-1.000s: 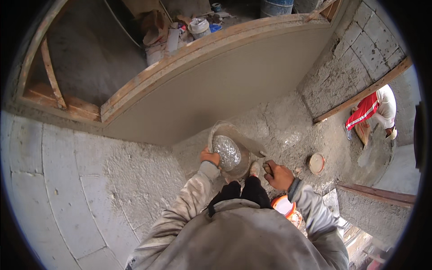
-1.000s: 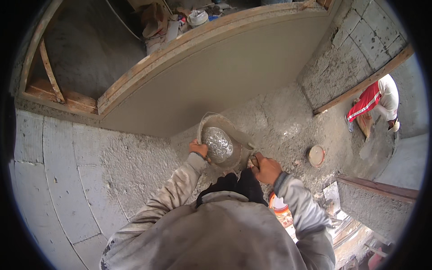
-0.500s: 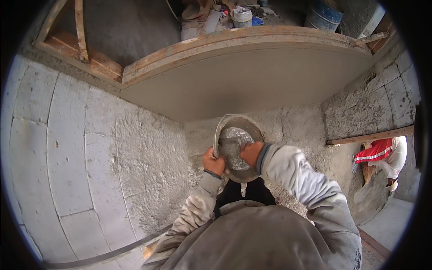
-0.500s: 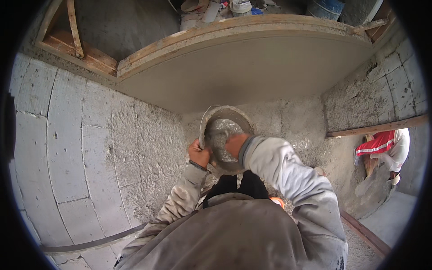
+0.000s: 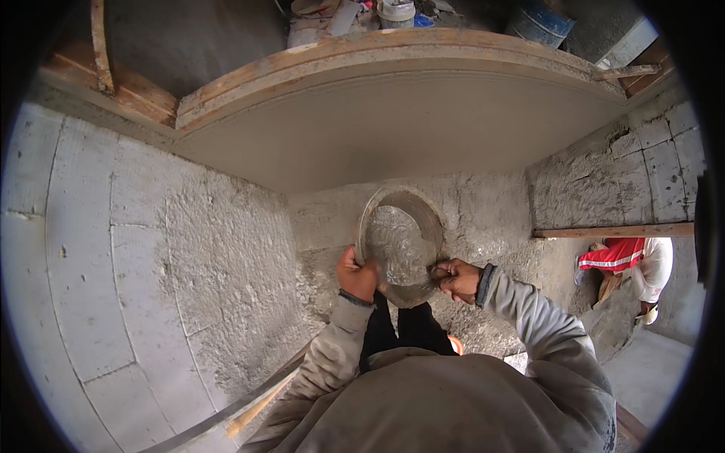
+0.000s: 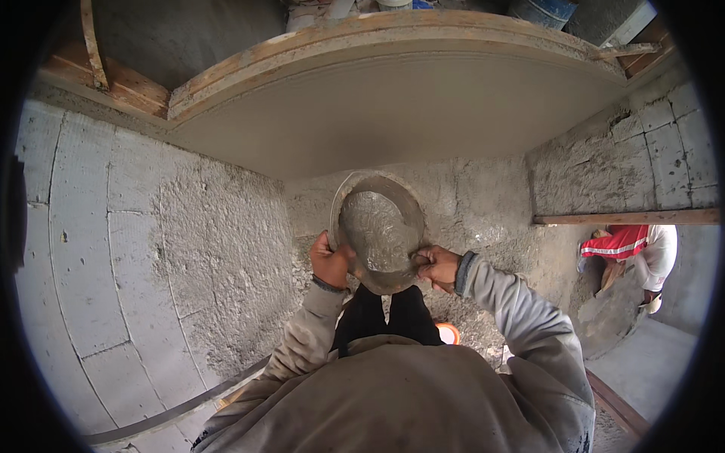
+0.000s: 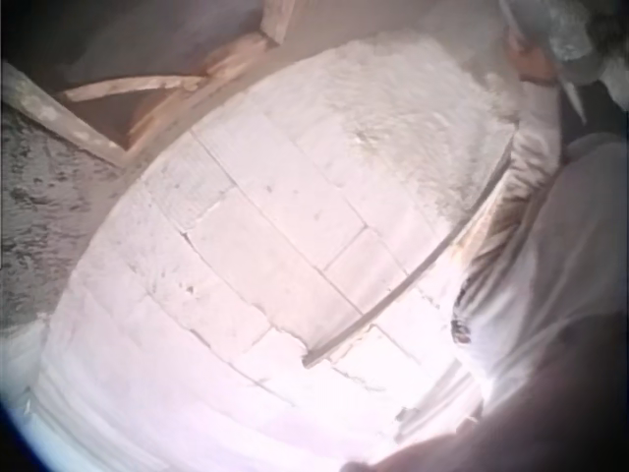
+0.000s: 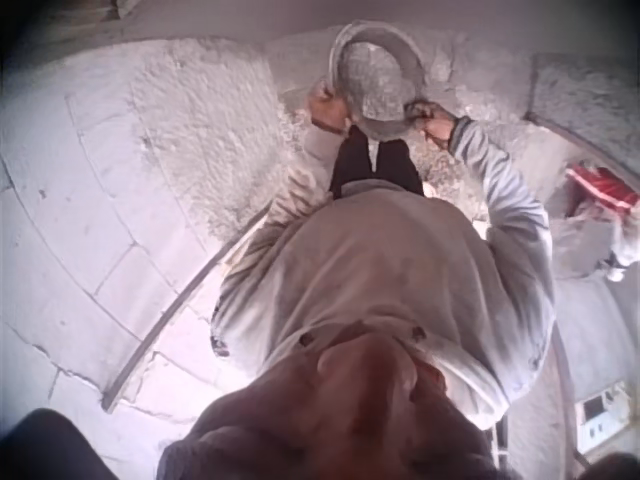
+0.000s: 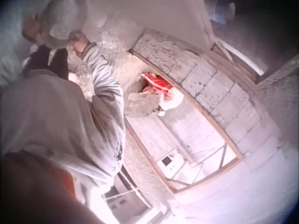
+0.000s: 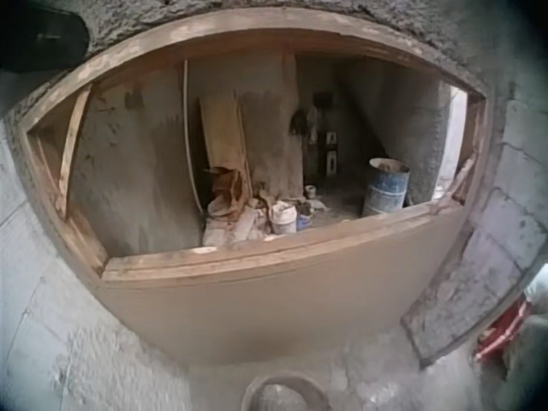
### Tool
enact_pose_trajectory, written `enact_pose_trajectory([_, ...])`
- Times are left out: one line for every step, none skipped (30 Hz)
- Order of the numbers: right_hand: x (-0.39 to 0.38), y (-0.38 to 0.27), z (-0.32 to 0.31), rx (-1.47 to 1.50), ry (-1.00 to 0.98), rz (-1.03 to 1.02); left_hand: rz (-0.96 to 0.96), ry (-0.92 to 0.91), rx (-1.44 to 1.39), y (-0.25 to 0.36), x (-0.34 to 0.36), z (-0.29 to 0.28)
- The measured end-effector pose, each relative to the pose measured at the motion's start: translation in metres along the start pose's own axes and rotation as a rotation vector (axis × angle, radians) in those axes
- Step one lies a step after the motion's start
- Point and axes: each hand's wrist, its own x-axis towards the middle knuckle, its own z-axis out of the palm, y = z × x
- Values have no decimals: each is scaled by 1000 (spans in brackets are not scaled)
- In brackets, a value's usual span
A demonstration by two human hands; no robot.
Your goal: The person applies wet concrete to a wall using a trowel, taking the material from a small bucket and smoothing it over the surface around a wooden frame.
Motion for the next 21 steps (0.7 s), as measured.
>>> enact_pose_trajectory([-1, 6, 6, 116, -36, -36, -26, -32, -6, 4, 3, -4])
enact_pose_trajectory([-1, 13, 13, 233, -70, -73, -49, -64, -13, 6, 4, -8])
enact_pose_trajectory([-2, 19, 21, 293, -68, -83, -78, -62, -24, 8, 0, -11])
enact_pose_trajectory([0, 19, 28, 349, -64, -107, -92, -63, -33, 14, 2, -13])
enact_pose_trajectory([1, 20, 34, 403, -60, -132, -103, -65, -43, 18, 3, -14])
enact_pose_trajectory([5, 28, 37, 437, -111, -173, -116, -56, -48, 21, 3, -15])
enact_pose_trajectory([4, 21, 42, 395, -120, -199, -124, -50, -55, 24, 2, -17])
enact_pose_trajectory([1, 8, 48, 348, -123, -227, -129, -47, -65, 26, 1, -17])
enact_pose_trajectory([0, -3, 53, 299, -125, -257, -131, -51, -60, 28, -3, -16])
enact_pose_trajectory([4, -9, 56, 323, -120, -301, -128, -56, -58, 30, -6, -14])
enact_pose_trajectory([2, -16, 55, 385, -124, -312, -122, -61, -66, 37, -6, -9])
enact_pose_trajectory([-4, -22, 56, 447, -129, -323, -139, -66, -44, 47, -7, -7])
enact_pose_trajectory([-11, -25, 57, 508, -139, -327, -91, -66, -19, 48, -8, -5])
enact_pose_trajectory([-18, -27, 54, 427, -97, -320, -45, -65, 6, 49, -8, -3])
enact_pose_trajectory([-19, -27, 49, 47, 71, -440, 1, -62, 31, 50, -5, -1])
enact_pose_trajectory([-29, -32, 48, -334, 245, -537, 24, -67, 38, 52, -4, 1])
enact_pose_trajectory([-37, -38, 48, -717, 418, -617, 20, -71, 5, 54, 0, 4])
enact_pose_trajectory([-48, -45, 43, -921, 440, -372, 13, -75, -26, 56, 4, 6])
enact_pose_trajectory([-65, -58, 40, -946, 463, -402, 10, -82, -60, 59, 8, 8])
enact_pose_trajectory([-80, -68, 38, -970, 485, -434, 18, -70, -53, 59, 11, 10])
enact_pose_trajectory([-89, -78, 34, -993, 504, -465, 24, -57, -44, 59, 13, 11])
